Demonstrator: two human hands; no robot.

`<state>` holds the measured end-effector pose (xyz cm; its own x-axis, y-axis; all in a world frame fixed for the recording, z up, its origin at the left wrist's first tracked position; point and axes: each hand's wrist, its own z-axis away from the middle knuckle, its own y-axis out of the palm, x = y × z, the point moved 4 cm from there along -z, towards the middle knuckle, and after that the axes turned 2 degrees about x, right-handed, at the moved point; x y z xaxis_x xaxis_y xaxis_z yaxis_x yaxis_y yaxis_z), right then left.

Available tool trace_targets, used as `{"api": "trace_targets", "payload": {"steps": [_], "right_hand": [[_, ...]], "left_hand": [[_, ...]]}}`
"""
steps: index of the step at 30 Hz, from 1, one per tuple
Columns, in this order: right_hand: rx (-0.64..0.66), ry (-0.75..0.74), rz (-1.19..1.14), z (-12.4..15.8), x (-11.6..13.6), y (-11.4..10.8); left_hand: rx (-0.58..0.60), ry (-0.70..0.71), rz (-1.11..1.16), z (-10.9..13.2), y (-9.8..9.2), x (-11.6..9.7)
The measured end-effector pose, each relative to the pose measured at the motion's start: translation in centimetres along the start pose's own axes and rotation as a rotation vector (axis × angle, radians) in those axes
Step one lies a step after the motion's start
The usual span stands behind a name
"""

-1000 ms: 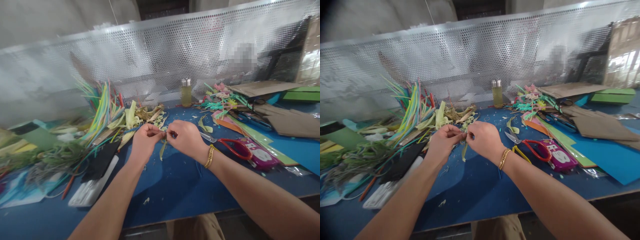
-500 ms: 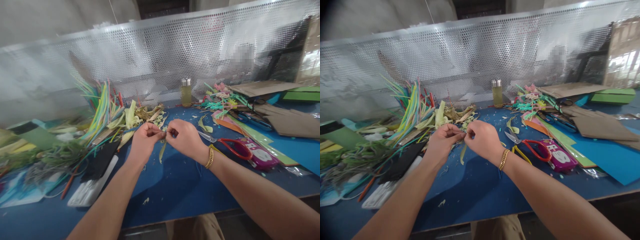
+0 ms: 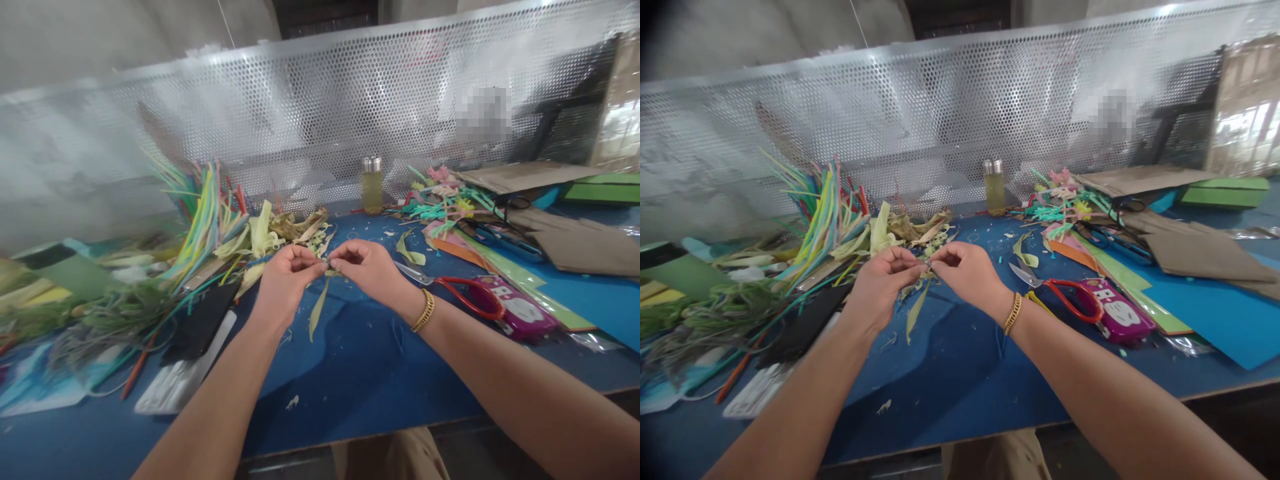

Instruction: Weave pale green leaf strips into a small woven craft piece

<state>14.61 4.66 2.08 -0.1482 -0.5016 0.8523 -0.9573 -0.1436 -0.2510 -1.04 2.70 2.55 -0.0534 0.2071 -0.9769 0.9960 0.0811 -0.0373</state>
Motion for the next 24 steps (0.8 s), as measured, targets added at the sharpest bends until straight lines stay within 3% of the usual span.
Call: {"api": "trace_targets", "payload": {"steps": [9, 24], "right_hand": [[0.009, -0.128, 0.095, 0.16, 0.70, -0.05], [-0.023, -0.041, -0.097, 0.50, 0.10, 0.61]], "left_hand": [[-0.012, 0.008, -0.042, -0.08, -0.07, 0.21], [-0.035, -0.052, -0.011, -0.23, -0.35, 0.42]]}}
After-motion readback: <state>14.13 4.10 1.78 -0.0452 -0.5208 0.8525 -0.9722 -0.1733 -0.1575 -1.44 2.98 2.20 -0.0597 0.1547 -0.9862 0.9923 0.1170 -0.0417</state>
